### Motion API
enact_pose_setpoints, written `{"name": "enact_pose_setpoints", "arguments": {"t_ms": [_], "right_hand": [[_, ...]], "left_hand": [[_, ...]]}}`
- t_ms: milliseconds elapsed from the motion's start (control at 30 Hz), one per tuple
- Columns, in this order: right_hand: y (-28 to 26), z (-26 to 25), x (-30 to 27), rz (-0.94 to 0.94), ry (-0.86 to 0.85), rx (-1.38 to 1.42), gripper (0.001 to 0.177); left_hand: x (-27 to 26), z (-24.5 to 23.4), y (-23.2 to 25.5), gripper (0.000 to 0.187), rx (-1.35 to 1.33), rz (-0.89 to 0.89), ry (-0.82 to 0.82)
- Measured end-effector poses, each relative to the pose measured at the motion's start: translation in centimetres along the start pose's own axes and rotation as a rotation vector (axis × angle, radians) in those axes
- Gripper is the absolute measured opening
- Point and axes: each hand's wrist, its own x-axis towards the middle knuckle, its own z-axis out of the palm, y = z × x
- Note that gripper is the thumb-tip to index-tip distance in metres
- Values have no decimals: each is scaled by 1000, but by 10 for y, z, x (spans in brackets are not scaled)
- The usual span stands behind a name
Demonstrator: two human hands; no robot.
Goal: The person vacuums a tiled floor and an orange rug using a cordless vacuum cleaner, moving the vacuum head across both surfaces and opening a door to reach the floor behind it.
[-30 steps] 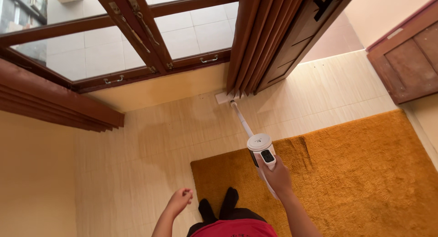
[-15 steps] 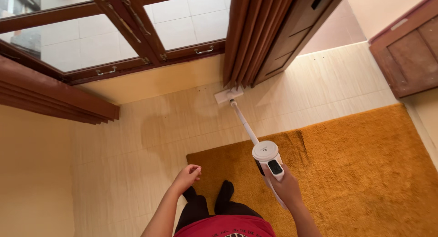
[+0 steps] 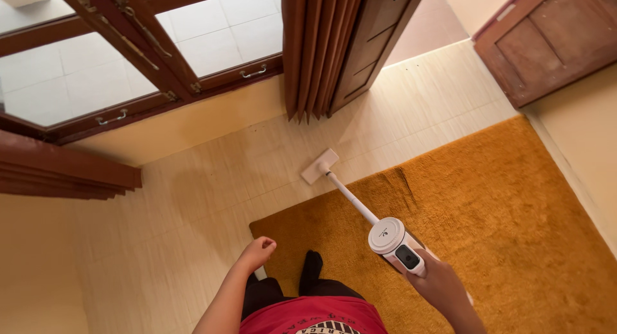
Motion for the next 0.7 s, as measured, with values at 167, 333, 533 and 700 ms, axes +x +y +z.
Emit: {"name": "enact_pose_setpoints", "arguments": {"t_ms": [167, 333, 533, 700], "right_hand": [[-22, 5, -21, -97, 49, -133, 31], [-61, 24, -39, -85, 95, -120, 30], [-135, 61, -58, -36, 115, -132, 31], [-180, 97, -59, 8, 175, -60, 44]], "left_hand": [[-9, -16, -26, 36, 220, 81, 13], [-25, -45, -60, 37, 247, 38, -2], [-51, -113, -115, 37, 245, -43, -19], [-69, -167, -167, 36, 203, -135, -27]]}}
